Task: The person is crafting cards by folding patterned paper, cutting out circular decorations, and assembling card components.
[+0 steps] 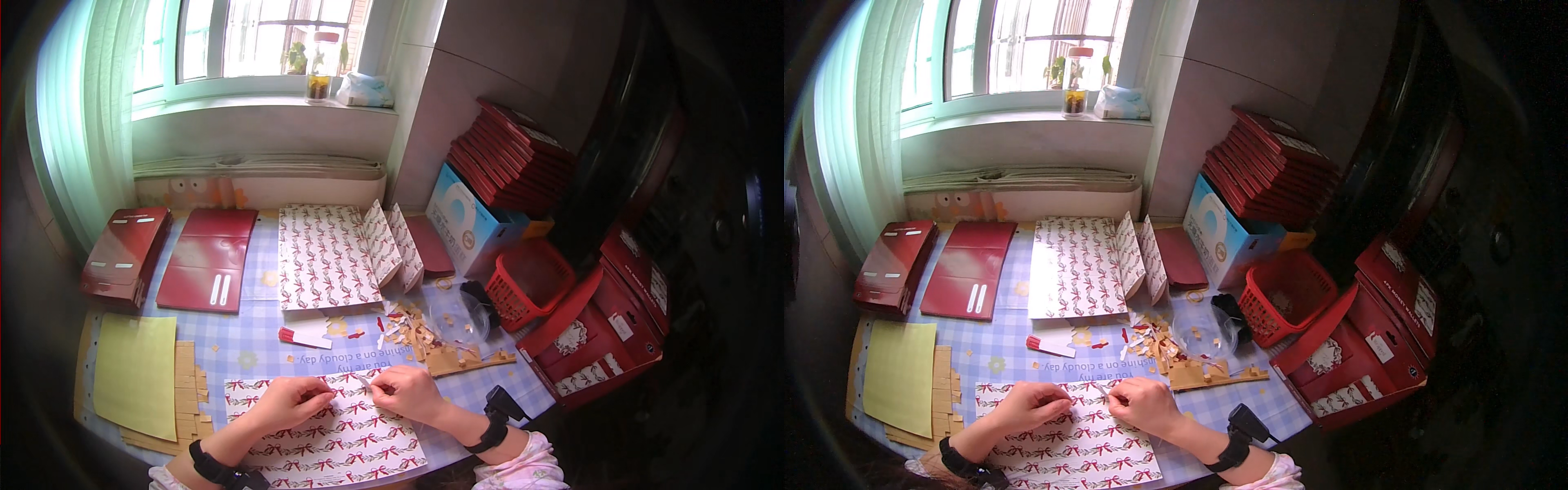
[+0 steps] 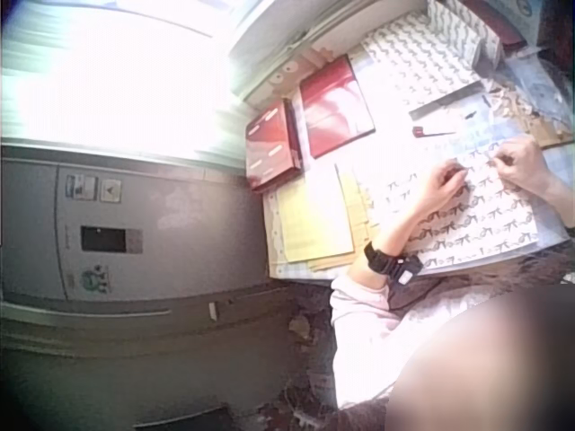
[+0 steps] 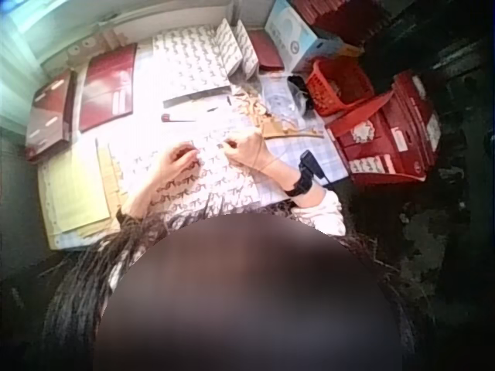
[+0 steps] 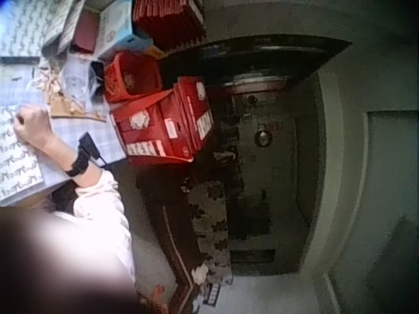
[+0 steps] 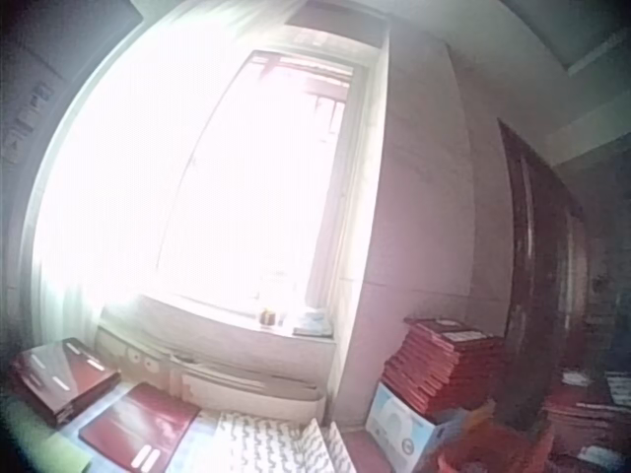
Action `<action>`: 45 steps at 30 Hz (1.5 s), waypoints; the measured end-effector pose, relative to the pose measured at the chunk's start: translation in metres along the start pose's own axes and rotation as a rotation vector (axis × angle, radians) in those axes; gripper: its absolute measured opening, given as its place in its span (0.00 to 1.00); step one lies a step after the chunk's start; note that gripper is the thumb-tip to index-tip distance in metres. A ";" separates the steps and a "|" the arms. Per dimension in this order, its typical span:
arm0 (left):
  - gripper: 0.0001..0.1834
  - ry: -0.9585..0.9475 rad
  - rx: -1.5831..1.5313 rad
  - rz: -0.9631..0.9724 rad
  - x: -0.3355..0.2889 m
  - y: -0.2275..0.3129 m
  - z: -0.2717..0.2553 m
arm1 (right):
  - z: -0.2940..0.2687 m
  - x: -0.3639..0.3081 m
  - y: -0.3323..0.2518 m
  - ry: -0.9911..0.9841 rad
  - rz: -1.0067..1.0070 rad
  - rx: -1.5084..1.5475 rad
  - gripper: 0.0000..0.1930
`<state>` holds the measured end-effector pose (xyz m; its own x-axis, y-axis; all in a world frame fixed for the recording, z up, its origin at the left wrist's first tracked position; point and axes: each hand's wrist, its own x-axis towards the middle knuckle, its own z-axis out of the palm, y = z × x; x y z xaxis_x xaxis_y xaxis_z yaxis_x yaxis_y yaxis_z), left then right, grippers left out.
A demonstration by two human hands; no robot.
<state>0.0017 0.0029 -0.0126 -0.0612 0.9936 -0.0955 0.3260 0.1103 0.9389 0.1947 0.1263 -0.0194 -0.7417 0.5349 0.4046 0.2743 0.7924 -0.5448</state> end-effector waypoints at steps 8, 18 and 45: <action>0.10 0.034 -0.060 -0.009 0.000 -0.005 0.002 | -0.001 0.001 0.001 -0.033 0.077 0.059 0.03; 0.09 0.048 -0.011 -0.031 0.000 0.001 0.000 | -0.004 0.001 -0.001 -0.060 0.195 0.148 0.04; 0.09 0.022 -0.036 -0.015 0.000 -0.001 0.000 | -0.010 0.003 -0.003 -0.141 0.374 0.268 0.06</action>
<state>0.0017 0.0024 -0.0135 -0.0865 0.9909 -0.1031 0.2909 0.1241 0.9487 0.1979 0.1284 -0.0090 -0.7029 0.7094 0.0515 0.3846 0.4400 -0.8115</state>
